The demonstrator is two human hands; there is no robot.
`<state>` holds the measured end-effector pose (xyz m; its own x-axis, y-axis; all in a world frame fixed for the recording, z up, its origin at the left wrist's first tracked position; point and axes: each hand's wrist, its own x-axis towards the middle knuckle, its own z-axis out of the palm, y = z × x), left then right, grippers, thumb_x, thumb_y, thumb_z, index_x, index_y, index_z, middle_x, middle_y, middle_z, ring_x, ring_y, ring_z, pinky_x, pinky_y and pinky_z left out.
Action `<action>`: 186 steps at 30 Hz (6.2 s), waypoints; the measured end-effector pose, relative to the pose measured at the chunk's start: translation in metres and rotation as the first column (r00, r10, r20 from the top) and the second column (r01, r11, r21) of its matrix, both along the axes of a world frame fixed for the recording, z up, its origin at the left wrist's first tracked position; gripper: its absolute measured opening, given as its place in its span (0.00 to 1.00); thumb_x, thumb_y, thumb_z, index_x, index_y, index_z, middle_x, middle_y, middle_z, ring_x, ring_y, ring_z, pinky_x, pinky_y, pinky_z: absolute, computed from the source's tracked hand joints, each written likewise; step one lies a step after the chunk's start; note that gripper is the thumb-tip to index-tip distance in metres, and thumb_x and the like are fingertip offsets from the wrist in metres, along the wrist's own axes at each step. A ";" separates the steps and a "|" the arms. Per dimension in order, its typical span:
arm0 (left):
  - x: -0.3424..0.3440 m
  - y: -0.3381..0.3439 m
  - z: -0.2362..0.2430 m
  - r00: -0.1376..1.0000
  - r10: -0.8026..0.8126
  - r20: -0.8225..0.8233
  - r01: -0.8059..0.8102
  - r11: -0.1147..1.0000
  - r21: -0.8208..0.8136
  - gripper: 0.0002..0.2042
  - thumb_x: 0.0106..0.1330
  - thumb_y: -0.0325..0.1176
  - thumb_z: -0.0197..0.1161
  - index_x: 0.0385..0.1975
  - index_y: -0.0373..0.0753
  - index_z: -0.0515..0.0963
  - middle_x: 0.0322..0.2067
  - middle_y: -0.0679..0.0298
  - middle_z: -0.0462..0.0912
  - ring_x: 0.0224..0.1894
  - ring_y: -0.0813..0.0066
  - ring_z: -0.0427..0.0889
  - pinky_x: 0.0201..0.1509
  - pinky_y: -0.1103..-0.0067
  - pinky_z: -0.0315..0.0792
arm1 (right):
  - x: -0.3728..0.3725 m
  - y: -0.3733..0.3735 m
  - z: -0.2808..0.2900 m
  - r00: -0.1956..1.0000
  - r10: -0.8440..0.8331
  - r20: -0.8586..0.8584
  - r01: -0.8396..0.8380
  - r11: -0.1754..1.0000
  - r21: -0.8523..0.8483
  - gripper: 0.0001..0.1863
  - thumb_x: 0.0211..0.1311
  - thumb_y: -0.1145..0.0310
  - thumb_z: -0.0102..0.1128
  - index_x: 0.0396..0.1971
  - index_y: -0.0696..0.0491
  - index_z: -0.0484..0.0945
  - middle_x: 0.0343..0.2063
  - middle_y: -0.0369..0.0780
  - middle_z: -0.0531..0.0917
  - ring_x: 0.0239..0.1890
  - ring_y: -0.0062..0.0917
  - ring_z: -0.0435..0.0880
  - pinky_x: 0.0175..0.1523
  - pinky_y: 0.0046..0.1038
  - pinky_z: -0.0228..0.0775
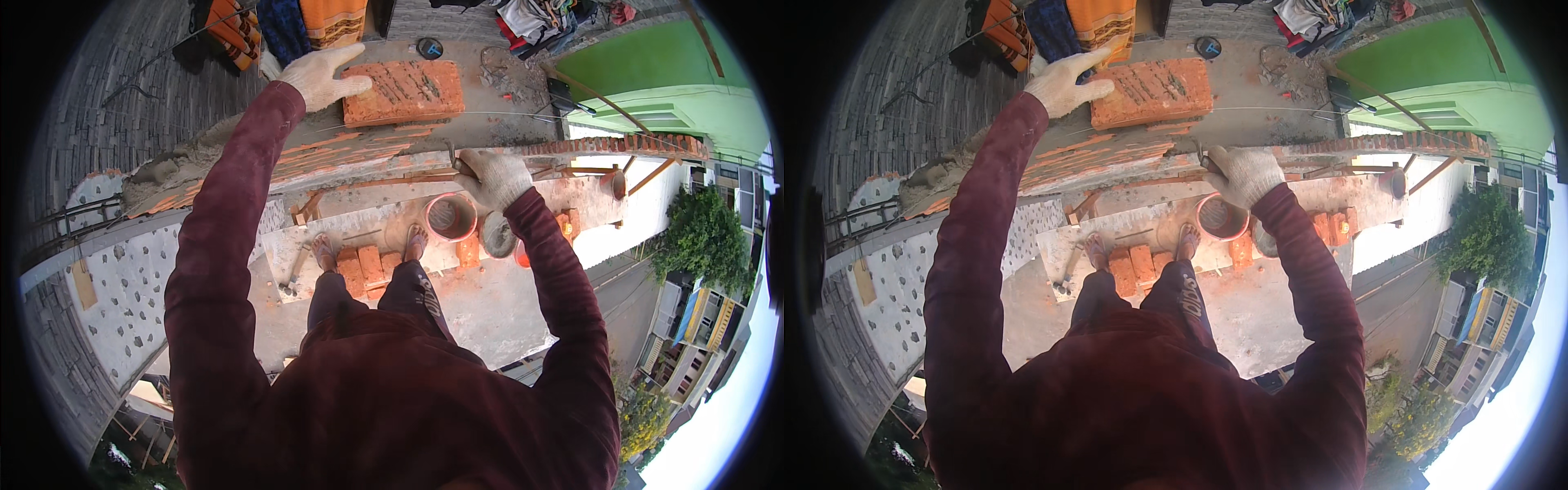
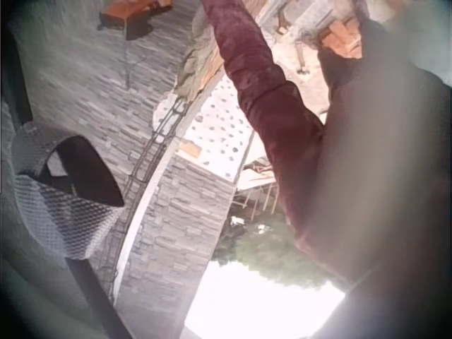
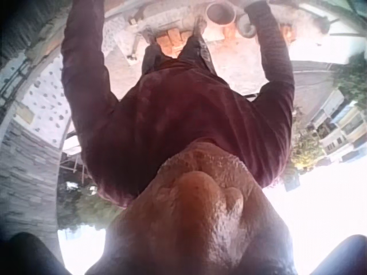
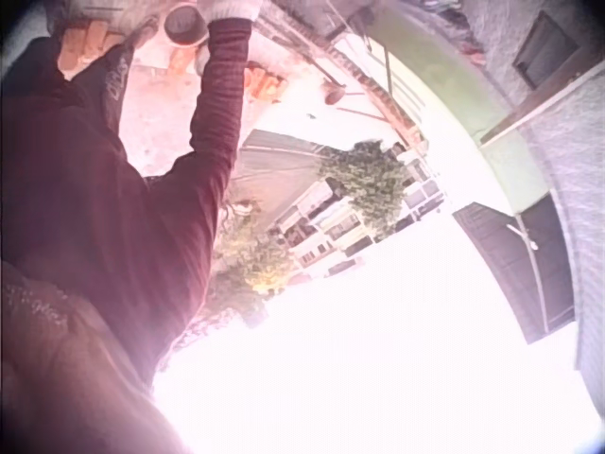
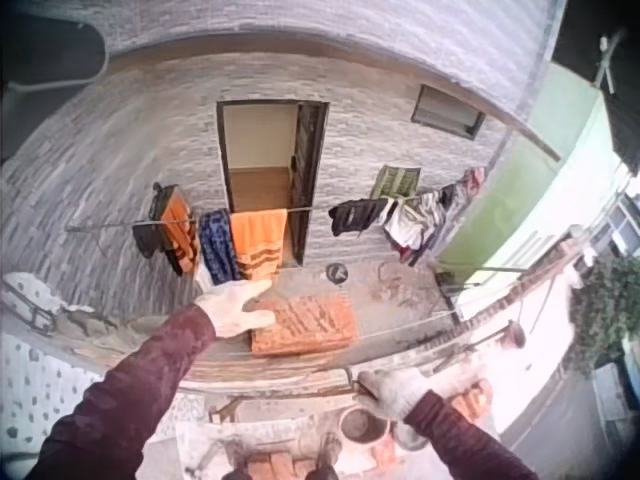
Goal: The person lays red bricks onto a partially built wall using a trowel to apply mortar. They repeatedly pick up bricks, apply mortar to the top of the wall, place the bricks, and tap them into position.
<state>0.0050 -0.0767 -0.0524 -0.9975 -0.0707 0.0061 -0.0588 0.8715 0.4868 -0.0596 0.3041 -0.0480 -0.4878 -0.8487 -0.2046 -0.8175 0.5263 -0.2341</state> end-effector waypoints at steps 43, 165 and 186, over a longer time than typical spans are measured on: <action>0.043 0.005 0.011 0.978 0.064 -0.199 -0.052 0.996 0.067 0.28 0.66 0.41 0.70 0.66 0.39 0.76 0.61 0.53 0.79 0.66 0.57 0.76 0.71 0.66 0.68 | -0.047 0.020 -0.008 0.970 -0.230 0.082 0.238 0.965 -0.110 0.20 0.55 0.63 0.73 0.48 0.51 0.83 0.32 0.41 0.86 0.33 0.37 0.88 0.39 0.36 0.80; 0.270 0.150 -0.011 0.910 0.240 0.338 -0.277 -0.252 0.927 0.59 0.54 0.28 0.80 0.75 0.36 0.34 0.60 0.51 0.70 0.62 0.58 0.76 0.60 0.62 0.79 | 0.317 -0.060 0.047 0.833 -0.474 0.286 0.552 0.669 -0.497 0.35 0.41 0.65 0.83 0.51 0.56 0.76 0.42 0.46 0.81 0.49 0.46 0.81 0.55 0.42 0.75; 0.100 -0.103 0.053 0.923 -0.138 0.359 0.233 0.943 -0.238 0.68 0.38 0.47 0.84 0.82 0.62 0.44 0.66 0.48 0.69 0.66 0.45 0.72 0.66 0.59 0.73 | 0.438 0.103 -0.078 -0.252 -0.491 0.834 0.917 -0.397 0.044 0.21 0.64 0.58 0.73 0.43 0.60 0.76 0.30 0.42 0.82 0.24 0.26 0.83 0.30 0.28 0.83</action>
